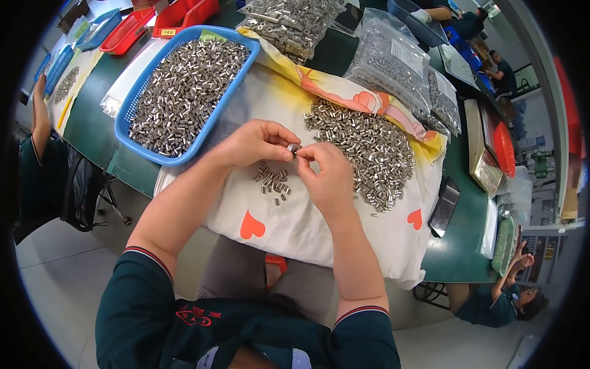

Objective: The recorder is inspecting and assembling small metal hardware components at a manufacturing workbench.

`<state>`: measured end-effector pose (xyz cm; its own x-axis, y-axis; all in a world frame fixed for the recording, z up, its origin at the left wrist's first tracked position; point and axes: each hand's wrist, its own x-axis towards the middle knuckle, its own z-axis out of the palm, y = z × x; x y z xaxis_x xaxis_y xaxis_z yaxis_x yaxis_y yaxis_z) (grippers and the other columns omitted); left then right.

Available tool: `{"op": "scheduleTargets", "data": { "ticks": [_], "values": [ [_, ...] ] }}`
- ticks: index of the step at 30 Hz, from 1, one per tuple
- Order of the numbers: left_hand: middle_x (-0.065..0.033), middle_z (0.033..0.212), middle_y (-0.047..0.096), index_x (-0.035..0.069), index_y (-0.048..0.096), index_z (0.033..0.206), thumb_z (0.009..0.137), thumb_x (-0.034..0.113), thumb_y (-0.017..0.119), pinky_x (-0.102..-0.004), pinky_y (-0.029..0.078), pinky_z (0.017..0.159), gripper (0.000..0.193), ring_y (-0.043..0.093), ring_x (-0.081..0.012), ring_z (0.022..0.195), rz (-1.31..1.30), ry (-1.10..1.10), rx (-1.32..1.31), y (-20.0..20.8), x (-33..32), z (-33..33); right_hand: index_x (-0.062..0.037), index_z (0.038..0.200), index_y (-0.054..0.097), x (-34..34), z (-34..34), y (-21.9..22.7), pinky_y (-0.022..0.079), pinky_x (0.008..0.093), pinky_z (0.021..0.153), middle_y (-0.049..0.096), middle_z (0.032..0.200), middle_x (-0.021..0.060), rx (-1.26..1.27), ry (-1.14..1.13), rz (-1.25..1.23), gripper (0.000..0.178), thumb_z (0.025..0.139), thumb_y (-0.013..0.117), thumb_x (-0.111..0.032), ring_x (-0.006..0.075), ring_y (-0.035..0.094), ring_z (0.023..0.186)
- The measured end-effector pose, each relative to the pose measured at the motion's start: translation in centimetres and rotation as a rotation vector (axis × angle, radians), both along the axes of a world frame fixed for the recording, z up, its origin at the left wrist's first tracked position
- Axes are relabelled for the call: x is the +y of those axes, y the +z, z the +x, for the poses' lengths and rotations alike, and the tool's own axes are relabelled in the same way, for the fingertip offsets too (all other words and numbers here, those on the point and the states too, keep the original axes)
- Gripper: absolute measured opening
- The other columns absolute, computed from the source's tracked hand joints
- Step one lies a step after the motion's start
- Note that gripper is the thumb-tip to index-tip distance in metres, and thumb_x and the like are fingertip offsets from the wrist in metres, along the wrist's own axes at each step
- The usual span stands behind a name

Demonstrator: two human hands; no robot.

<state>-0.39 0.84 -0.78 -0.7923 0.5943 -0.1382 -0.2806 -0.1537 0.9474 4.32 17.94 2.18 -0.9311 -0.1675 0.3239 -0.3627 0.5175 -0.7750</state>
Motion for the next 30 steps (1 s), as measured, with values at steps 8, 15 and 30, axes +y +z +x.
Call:
{"op": "scheduleTargets", "data": {
  "ticks": [8, 15, 30],
  "values": [
    [-0.0053, 0.082, 0.063, -0.003, 0.060, 0.097, 0.071, 0.006, 0.070, -0.0206, 0.047, 0.066, 0.029, 0.058, -0.0078, 0.073, -0.071, 0.041, 0.135, -0.5, 0.1, 0.2, -0.0032, 0.074, 0.057, -0.1, 0.4, -0.2, 0.045, 0.0328, 0.060, 0.058, 0.074, 0.0074, 0.068, -0.004, 0.184, 0.008, 0.067, 0.061, -0.002, 0.0239, 0.056, 0.069],
    [-0.0063, 0.084, 0.063, -0.004, 0.059, 0.099, 0.071, 0.000, 0.068, -0.0207, 0.048, 0.068, 0.030, 0.058, -0.0080, 0.076, -0.154, -0.058, 0.107, 0.7, -0.3, 0.4, -0.0024, 0.080, 0.059, 0.8, 0.3, 0.5, 0.046, 0.0274, 0.064, 0.061, 0.077, 0.0080, -0.045, 0.094, 0.069, 0.009, 0.071, 0.061, -0.002, 0.0190, 0.059, 0.069],
    [-0.0058, 0.091, 0.062, 0.000, 0.056, 0.104, 0.077, 0.005, 0.063, -0.0242, 0.050, 0.070, 0.029, 0.059, -0.0113, 0.079, 0.141, -0.072, -0.150, 0.2, -1.5, 0.3, -0.0014, 0.086, 0.059, 1.8, -0.7, 0.4, 0.040, 0.0194, 0.059, 0.056, 0.073, -0.0011, -0.345, 0.052, -0.193, 0.010, 0.078, 0.059, -0.007, 0.0052, 0.048, 0.064]
  ]
}}
